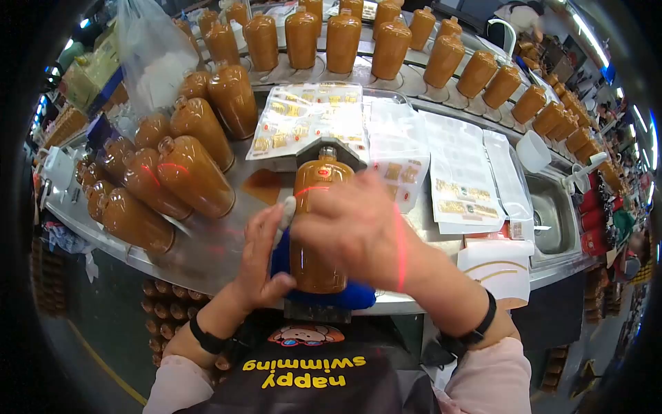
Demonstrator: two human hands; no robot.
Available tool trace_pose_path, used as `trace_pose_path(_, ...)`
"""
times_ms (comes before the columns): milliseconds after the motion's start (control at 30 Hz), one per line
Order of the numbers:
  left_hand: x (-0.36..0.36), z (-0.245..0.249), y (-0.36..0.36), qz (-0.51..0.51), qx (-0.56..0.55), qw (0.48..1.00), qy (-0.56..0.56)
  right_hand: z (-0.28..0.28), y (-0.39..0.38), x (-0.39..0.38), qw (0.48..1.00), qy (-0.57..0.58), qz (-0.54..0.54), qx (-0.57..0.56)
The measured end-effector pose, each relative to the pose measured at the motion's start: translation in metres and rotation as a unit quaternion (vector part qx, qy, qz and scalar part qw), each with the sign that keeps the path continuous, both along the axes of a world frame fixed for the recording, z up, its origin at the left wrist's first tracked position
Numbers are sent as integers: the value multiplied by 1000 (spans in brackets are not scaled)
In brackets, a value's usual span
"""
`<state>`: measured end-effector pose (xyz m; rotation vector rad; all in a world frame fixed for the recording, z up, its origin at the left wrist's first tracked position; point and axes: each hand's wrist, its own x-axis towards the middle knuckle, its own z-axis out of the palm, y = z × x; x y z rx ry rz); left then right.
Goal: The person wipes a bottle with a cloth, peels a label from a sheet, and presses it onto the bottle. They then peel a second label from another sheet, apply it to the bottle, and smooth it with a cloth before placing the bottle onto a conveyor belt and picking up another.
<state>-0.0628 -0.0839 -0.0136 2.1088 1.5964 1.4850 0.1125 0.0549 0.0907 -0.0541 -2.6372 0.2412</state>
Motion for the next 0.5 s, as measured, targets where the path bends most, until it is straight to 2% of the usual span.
trace_pose_path(33,3,-3,-5,15,-16,999,27,4,-10,3,995,-29,68,-71)
trace_pose_path(67,6,-5,-13,28,-37,997,54,-2,2,1,968,-49,147,-197)
trace_pose_path(100,8,-6,-20,41,-57,994,81,-2,13,-3,973,-48,111,-198)
trace_pose_path(133,5,-9,-22,63,-49,994,72,-12,22,-17,976,62,-1,-210)
trace_pose_path(167,2,-12,-23,58,-49,994,75,-25,28,-25,955,172,-115,-213)
trace_pose_path(200,-2,-13,-22,54,-45,994,79,-26,31,-21,969,171,-175,-30)
trace_pose_path(233,-5,-15,-22,53,-41,994,85,-27,18,-17,976,152,-141,68)
trace_pose_path(300,-9,-20,-24,54,-37,994,87,-32,-24,-5,995,83,-10,-46)
trace_pose_path(333,-11,-22,-24,58,-35,994,87,-20,-38,-1,977,47,68,-198)
trace_pose_path(433,-16,-20,-27,58,-61,994,63,-34,-25,2,880,32,-95,-464)
trace_pose_path(467,-21,-19,-29,60,-59,993,85,-59,-8,-4,893,109,-176,-399)
trace_pose_path(500,-25,-18,-32,60,-52,991,107,-68,-2,-5,828,172,-246,-474)
